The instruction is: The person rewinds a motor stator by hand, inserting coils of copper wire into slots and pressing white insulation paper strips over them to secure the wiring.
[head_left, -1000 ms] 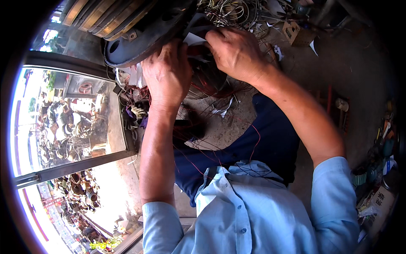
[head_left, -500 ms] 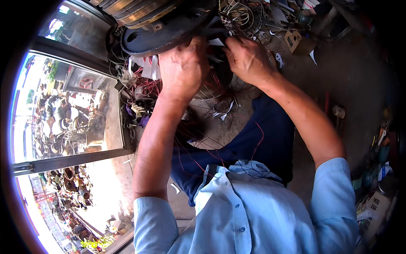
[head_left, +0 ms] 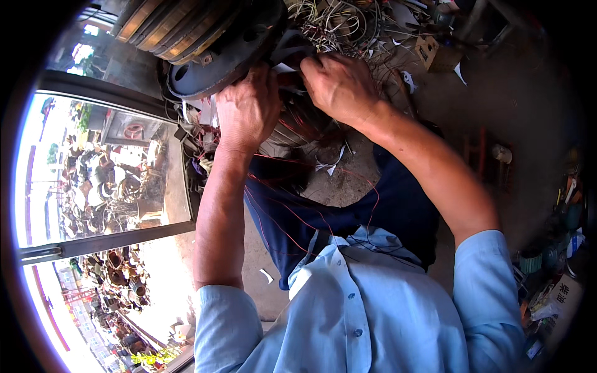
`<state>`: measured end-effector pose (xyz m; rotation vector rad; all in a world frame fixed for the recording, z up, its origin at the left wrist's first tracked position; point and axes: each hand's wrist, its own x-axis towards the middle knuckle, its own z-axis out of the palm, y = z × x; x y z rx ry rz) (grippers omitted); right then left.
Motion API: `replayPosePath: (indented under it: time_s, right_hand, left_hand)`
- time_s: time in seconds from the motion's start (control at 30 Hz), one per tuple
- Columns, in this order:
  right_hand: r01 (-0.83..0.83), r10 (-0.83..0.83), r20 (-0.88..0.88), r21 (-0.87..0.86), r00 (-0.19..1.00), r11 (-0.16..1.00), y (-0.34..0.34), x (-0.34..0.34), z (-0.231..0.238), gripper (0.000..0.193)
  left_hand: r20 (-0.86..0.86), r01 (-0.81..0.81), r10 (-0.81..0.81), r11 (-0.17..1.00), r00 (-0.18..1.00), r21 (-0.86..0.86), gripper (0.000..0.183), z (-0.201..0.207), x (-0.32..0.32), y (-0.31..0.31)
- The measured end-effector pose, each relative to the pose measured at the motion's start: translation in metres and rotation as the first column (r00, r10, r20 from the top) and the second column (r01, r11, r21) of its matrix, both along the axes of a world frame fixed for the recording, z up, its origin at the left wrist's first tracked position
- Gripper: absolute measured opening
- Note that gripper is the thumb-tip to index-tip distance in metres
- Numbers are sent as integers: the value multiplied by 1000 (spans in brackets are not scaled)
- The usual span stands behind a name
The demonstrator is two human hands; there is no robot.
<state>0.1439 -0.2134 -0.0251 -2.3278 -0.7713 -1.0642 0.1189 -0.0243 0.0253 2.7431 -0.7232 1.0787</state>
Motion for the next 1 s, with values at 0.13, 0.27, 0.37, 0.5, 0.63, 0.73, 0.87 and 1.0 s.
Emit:
replayPosePath:
  time_s: [0.13, 0.27, 0.37, 0.5, 0.63, 0.73, 0.87, 1.0]
  right_hand:
    - [20, -28, -76, -112, 997, 994, 3, 1, 0, 11]
    - [-69, 73, -135, 31, 988, 997, 4, -3, -4, 8]
    - [-62, 72, -168, 62, 983, 996, 1, 0, -13, 8]
    - [-72, 79, -189, 44, 979, 996, -3, 3, -7, 11]
    - [-48, 53, -194, 29, 980, 998, -1, -7, 17, 17]
    - [-43, 41, -208, -6, 977, 999, 4, -17, 31, 19]
    - [-94, 92, -23, -73, 995, 993, 8, -6, 29, 7]
    - [-108, 125, 97, -166, 987, 980, 8, 0, 30, 8]
  left_hand:
    - [-8, -23, 24, 993, 1000, 120, 12, 2, 1, 4]
    - [-91, -121, 135, 981, 987, 151, 13, 5, -5, -12]
    - [-29, -160, 173, 954, 985, 255, 15, 1, 1, -18]
    - [-109, 6, -5, 1000, 994, 11, 17, 5, -4, -2]
    - [-193, 49, -82, 985, 978, -166, 19, 5, -14, 14]
    - [-173, 31, -73, 972, 982, -234, 19, -1, -13, 10]
    - [-75, -10, -6, 978, 997, -209, 13, -7, -12, 9]
    - [-73, 11, -26, 979, 997, -204, 8, -8, -9, 7]
